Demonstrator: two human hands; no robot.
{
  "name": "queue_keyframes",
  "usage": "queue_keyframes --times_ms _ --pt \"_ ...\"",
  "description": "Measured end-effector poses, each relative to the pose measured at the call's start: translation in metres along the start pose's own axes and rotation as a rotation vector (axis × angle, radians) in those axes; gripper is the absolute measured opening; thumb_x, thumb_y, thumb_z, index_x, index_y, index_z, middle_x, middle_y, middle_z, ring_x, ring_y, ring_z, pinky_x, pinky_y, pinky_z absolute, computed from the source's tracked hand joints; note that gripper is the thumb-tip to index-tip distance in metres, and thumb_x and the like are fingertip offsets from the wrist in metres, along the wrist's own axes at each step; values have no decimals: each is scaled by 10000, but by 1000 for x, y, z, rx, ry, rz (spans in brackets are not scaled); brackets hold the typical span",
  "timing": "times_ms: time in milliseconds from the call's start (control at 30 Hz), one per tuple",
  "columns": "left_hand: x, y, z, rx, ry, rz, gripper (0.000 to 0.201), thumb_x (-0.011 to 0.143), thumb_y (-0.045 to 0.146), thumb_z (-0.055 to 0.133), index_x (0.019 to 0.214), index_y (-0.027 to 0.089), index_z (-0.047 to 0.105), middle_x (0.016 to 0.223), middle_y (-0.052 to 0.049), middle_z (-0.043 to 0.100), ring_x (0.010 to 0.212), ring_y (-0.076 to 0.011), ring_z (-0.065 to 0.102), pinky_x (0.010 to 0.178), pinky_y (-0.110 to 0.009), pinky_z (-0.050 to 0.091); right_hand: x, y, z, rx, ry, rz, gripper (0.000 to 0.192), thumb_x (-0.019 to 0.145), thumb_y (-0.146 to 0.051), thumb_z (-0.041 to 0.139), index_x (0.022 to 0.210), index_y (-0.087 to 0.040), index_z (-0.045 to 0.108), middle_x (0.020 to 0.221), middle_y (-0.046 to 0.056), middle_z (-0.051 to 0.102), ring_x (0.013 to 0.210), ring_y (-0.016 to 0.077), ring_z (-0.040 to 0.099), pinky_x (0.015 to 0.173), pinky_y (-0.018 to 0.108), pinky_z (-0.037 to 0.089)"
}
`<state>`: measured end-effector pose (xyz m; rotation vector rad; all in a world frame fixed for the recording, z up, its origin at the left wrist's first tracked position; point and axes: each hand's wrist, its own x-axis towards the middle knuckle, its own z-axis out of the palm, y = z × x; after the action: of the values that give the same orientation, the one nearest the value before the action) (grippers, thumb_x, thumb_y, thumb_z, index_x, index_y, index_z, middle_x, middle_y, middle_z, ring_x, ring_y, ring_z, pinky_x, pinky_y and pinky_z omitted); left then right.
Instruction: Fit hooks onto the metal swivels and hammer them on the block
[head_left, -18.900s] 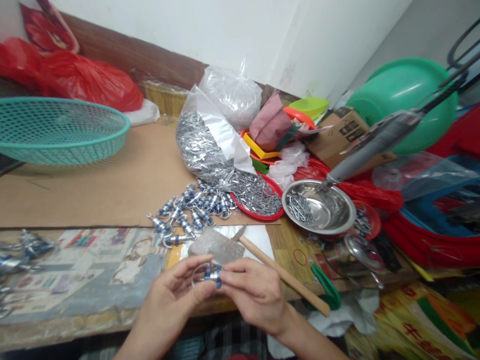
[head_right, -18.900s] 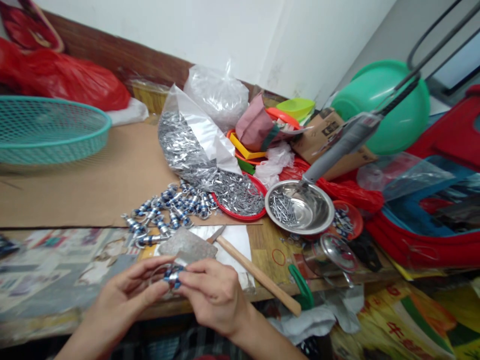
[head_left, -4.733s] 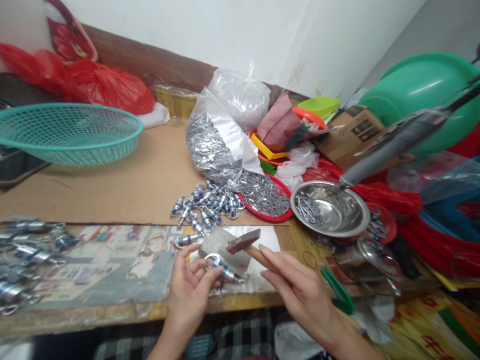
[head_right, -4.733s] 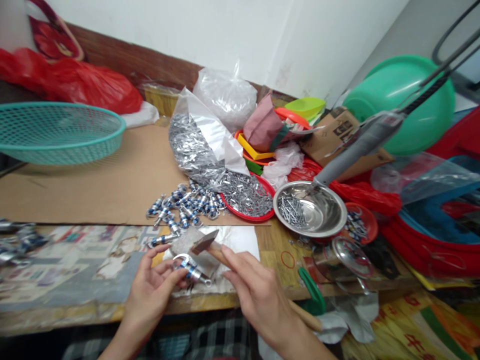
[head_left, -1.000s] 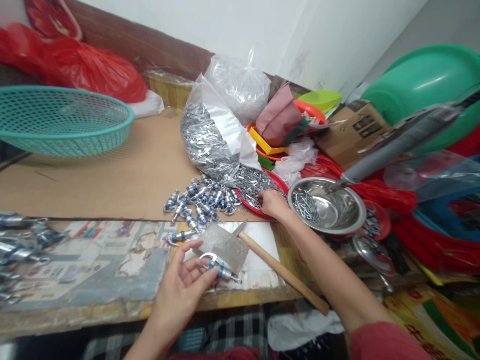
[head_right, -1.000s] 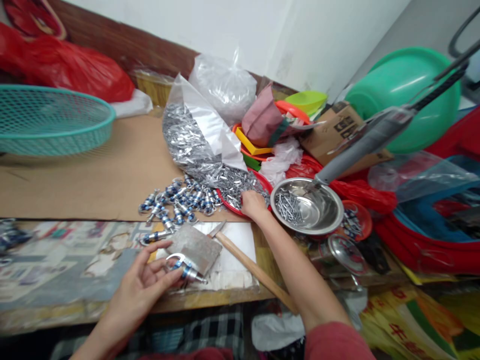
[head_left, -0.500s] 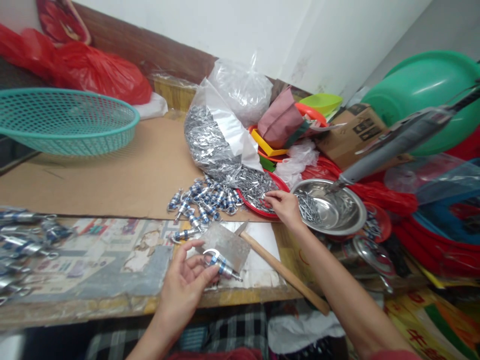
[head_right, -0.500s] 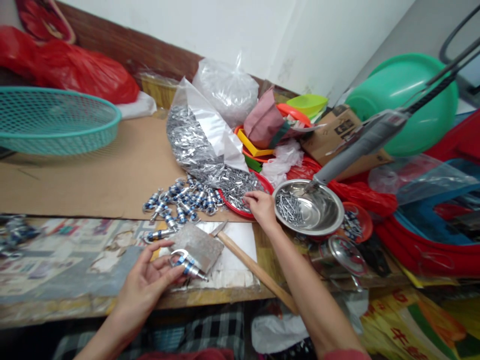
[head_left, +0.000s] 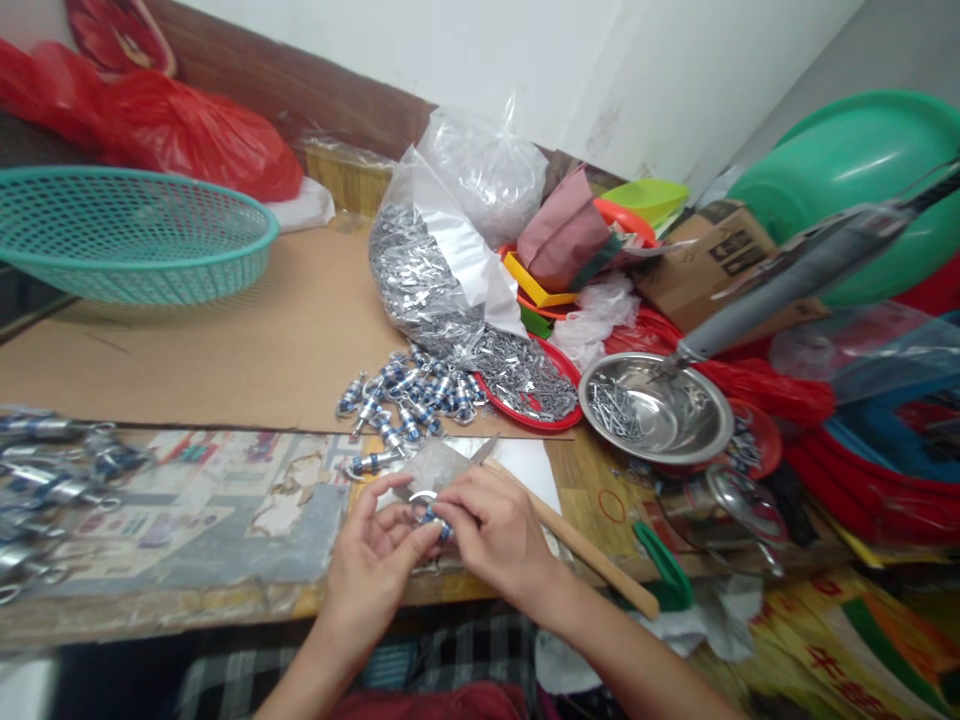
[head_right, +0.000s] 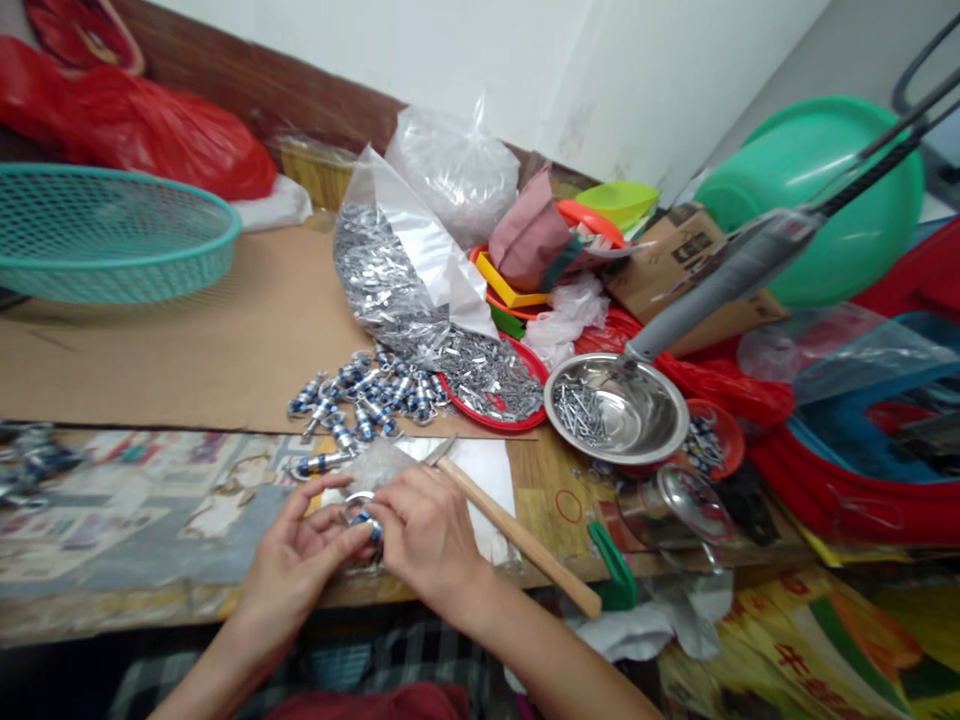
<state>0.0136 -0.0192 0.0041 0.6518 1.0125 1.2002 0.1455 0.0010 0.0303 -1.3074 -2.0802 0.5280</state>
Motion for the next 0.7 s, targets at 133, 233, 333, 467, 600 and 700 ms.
queue_keyframes --times_ms 133,233,333,467,600,700 --pt "0 0 1 -7 10 2 524 610 178 730 1041 194 432 651 33 650 579 -106 601 569 -220 514 0 -2 -6 58 -31 48 192 774 -102 514 756 -172 692 698 39 630 670 141 576 606 234 439" --pt "0 -1 0 -5 2 6 523 610 180 732 1039 196 432 654 31 652 565 -109 606 561 -223 513 1 -4 -5 101 21 117 154 737 -113 561 759 -178 700 693 33 636 668 140 581 594 226 442" --pt "0 0 0 9 -4 18 517 611 178 732 1035 196 435 641 36 646 548 -110 607 555 -223 512 4 -3 -3 82 6 183 148 703 -117 592 737 -189 716 644 15 618 611 129 560 546 217 419" --pt "-1 1 1 16 12 16 522 599 186 740 1029 194 444 636 36 645 547 -117 615 540 -220 513 10 4 -6 119 -89 246 160 673 -115 616 713 -209 739 561 -11 594 532 104 534 507 201 389" --pt "-1 1 1 16 23 6 539 591 197 745 1040 188 447 646 31 654 573 -124 623 548 -220 517 16 9 -11 171 -148 295 164 631 -120 640 702 -227 742 578 -14 641 536 108 555 509 198 397" --pt "-2 0 0 21 21 -3 546 593 201 743 1050 184 445 647 28 656 577 -124 622 553 -225 522 19 9 -10 206 -182 356 169 597 -107 650 683 -219 742 609 -7 676 546 120 578 510 202 406"
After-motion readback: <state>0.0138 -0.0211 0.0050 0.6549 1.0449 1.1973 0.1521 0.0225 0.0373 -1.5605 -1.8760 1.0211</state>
